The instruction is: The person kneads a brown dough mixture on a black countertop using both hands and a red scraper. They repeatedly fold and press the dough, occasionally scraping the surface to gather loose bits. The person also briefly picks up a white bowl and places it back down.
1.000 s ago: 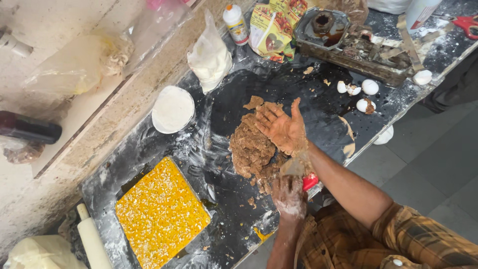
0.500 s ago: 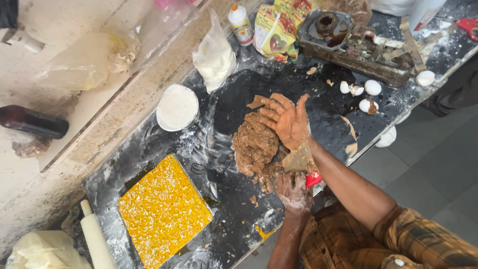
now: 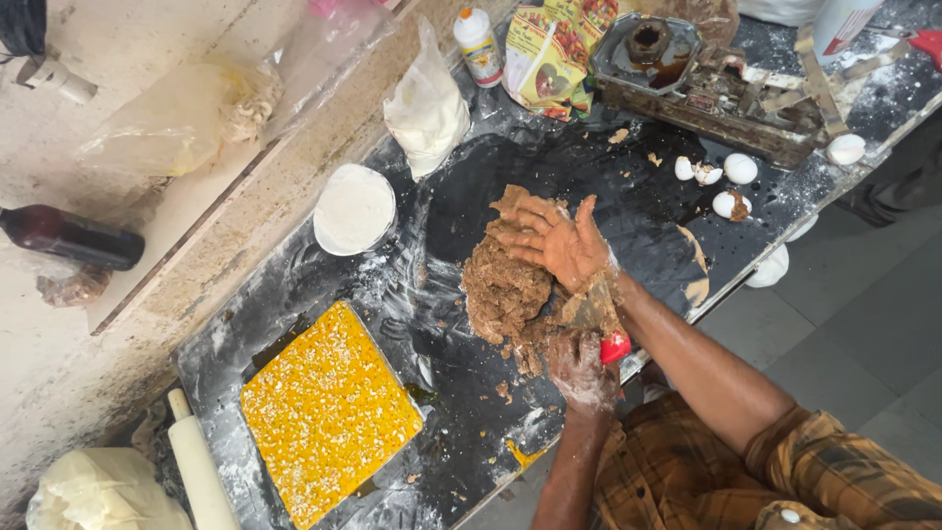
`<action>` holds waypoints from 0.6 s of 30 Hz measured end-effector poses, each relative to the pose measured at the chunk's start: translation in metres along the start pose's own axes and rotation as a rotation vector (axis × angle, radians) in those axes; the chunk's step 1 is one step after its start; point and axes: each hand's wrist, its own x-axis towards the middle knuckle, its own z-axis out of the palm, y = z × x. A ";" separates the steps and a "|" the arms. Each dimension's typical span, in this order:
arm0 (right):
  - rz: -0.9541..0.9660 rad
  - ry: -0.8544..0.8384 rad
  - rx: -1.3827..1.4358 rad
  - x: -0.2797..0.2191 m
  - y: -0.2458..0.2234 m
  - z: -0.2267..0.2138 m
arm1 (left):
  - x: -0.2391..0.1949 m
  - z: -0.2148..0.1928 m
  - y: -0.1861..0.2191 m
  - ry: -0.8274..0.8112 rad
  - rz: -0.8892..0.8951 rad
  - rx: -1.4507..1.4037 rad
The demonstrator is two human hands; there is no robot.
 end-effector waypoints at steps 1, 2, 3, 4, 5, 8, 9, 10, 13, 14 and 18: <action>0.046 -0.030 -0.035 0.001 0.001 -0.005 | 0.002 0.000 0.000 0.033 0.014 -0.024; 0.092 -0.059 -0.071 0.001 0.005 -0.011 | 0.004 0.000 0.002 0.065 0.028 -0.048; 0.137 -0.086 -0.105 0.001 0.009 -0.017 | 0.005 0.000 0.003 0.095 0.042 -0.072; 0.151 -0.086 -0.088 0.003 0.015 -0.024 | 0.008 0.001 0.003 0.129 0.052 -0.069; 0.169 -0.083 -0.068 0.003 0.021 -0.029 | 0.010 0.001 0.005 0.158 0.057 -0.066; 0.188 -0.122 0.005 0.004 0.033 -0.039 | 0.016 0.004 0.006 0.215 0.050 -0.060; 0.194 -0.140 0.035 0.001 0.035 -0.038 | 0.015 0.003 0.006 0.225 0.038 -0.056; 0.194 -0.143 0.029 -0.002 0.036 -0.034 | 0.014 0.003 0.005 0.253 0.082 -0.062; 0.188 -0.159 -0.017 -0.006 0.023 -0.021 | 0.018 0.015 -0.006 0.332 0.152 -0.050; 0.192 -0.158 -0.037 -0.008 0.019 -0.017 | 0.018 0.021 -0.009 0.340 0.119 -0.021; 0.178 -0.138 -0.078 -0.014 0.013 0.001 | 0.008 0.030 -0.031 0.256 0.027 0.074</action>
